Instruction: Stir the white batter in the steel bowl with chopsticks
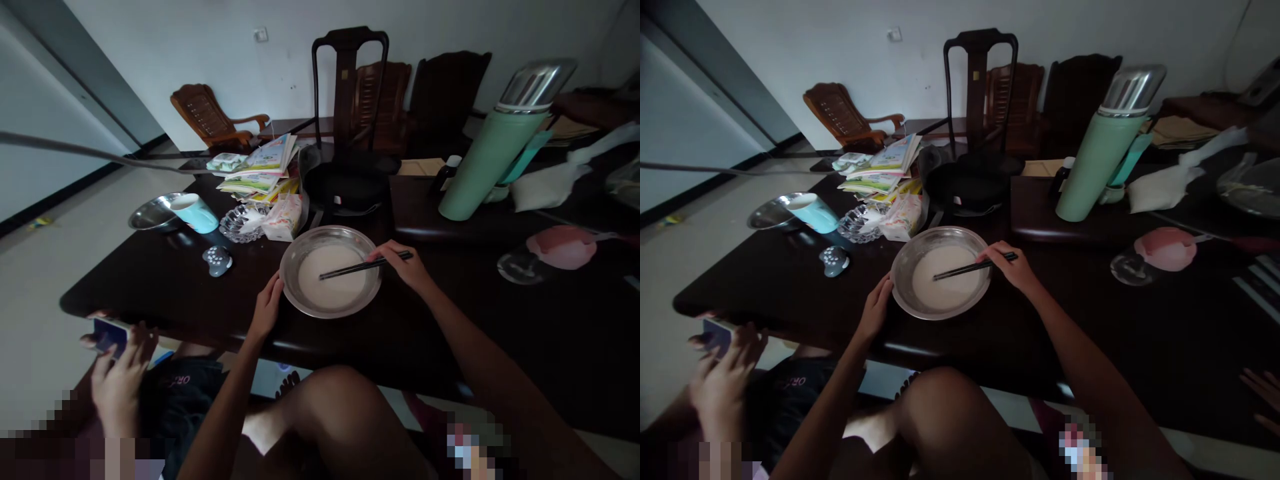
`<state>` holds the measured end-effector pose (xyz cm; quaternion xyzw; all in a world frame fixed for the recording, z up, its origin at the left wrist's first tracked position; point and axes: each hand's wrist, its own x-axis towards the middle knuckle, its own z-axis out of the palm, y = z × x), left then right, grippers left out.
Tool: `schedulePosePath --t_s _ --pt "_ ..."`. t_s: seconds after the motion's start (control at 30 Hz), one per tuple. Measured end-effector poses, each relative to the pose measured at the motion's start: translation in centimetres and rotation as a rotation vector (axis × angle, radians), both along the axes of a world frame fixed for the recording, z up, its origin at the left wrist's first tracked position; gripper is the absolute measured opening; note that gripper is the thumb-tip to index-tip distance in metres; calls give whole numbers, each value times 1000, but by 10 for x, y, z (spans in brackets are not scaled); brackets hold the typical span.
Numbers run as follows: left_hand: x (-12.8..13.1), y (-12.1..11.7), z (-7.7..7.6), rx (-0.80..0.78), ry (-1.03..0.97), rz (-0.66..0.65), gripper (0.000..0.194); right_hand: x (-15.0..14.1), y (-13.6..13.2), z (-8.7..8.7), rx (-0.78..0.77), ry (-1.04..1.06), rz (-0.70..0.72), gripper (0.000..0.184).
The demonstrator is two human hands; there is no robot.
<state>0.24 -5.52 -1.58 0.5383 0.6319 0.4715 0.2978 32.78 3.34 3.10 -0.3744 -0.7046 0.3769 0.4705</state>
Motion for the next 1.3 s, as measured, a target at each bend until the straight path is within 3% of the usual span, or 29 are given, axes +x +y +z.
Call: schedulePosePath --t_s 0.1,0.23,0.3,0.4,0.5,0.63,0.7,0.83,0.93,1.03,1.13,1.23,1.3 --pt "0 -1 -1 -9 -7 1 70 3 1 1 55 -21 -103 34" --pt "0 -2 0 -16 0 5 72 11 7 -2 -68 271 -246 38" --pt "0 -2 0 -15 6 4 74 9 6 -4 -108 298 -191 40" --pt "0 -2 0 -8 18 -9 77 1 1 -2 -72 139 -70 37" --pt "1 -3 1 -4 32 -17 78 -1 -1 0 48 8 -105 36" --pt "1 -3 1 -1 48 -19 76 5 5 -2 1 204 -252 39" --pt "1 -3 1 -3 53 -16 77 5 5 -3 -61 281 -222 41" --pt "1 -3 0 -2 49 -5 78 1 1 -3 -44 105 -45 38" --pt "0 -2 -1 -2 51 -3 78 3 3 -2 -4 58 -77 36" --pt "0 -2 -2 4 51 -8 78 8 8 -5 -68 203 -162 38" --pt "-1 -2 -2 9 50 -14 77 7 9 -6 -115 245 -106 39" --pt "0 -3 -1 4 52 -8 76 2 5 -5 -94 138 -18 37" --pt "0 -3 -1 2 56 -4 77 1 4 -4 -48 86 -44 35"
